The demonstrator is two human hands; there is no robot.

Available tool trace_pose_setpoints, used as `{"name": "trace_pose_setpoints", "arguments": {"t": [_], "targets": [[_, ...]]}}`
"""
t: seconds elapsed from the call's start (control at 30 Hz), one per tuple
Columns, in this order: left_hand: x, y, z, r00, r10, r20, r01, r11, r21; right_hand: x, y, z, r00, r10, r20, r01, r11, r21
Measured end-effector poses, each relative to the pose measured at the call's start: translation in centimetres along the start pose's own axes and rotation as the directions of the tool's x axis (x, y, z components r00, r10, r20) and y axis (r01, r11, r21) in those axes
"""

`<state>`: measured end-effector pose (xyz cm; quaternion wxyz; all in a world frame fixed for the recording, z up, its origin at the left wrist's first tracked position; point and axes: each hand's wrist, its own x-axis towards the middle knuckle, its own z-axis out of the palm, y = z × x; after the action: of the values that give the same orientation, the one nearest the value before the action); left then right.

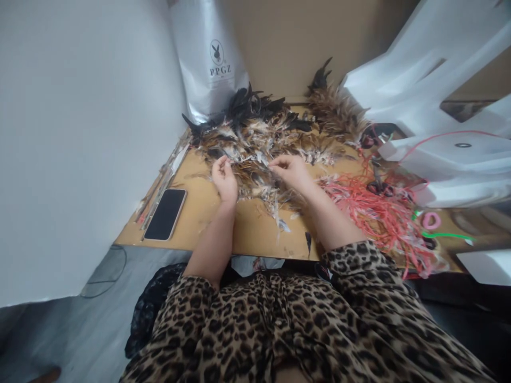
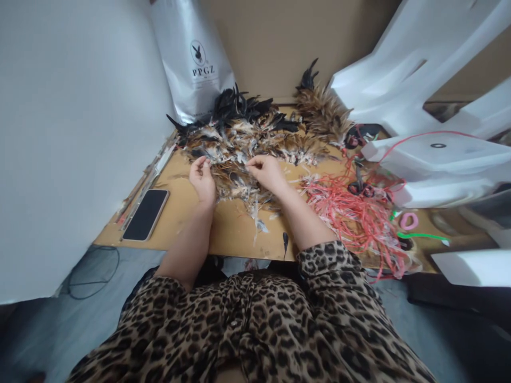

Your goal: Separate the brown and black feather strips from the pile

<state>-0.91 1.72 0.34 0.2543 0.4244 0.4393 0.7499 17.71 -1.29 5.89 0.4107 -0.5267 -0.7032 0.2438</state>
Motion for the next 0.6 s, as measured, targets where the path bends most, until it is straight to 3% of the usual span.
{"name": "trace_pose_setpoints", "arguments": {"t": [0.2, 0.3, 0.4, 0.5, 0.6], "targets": [[-1.0, 2.9, 0.1, 0.995, 0.077, 0.06, -0.082, 0.993, 0.085, -0.6, 0.1, 1.8, 0.988, -0.129, 0.085, 0.148, 0.953, -0.265], [-2.1, 4.2, 0.3, 0.976, 0.073, 0.206, -0.099, 0.988, 0.117, -0.3, 0.3, 2.3, 0.994, -0.093, 0.055, 0.107, 0.919, -0.378], [-2.7, 4.2, 0.6, 0.909, 0.013, 0.417, -0.081, 0.986, 0.145, 0.1, 1.1, 2.8, 0.997, 0.014, 0.082, 0.025, 0.89, -0.456], [-2.7, 3.0, 0.5, 0.842, -0.008, 0.539, -0.143, 0.961, 0.237, 0.4, 1.9, 2.7, 0.984, 0.116, 0.134, -0.067, 0.942, -0.33], [-2.3, 2.1, 0.1, 0.849, -0.009, 0.528, -0.18, 0.935, 0.306, 0.5, 2.3, 2.2, 0.967, 0.217, 0.13, -0.222, 0.975, 0.02]]}}
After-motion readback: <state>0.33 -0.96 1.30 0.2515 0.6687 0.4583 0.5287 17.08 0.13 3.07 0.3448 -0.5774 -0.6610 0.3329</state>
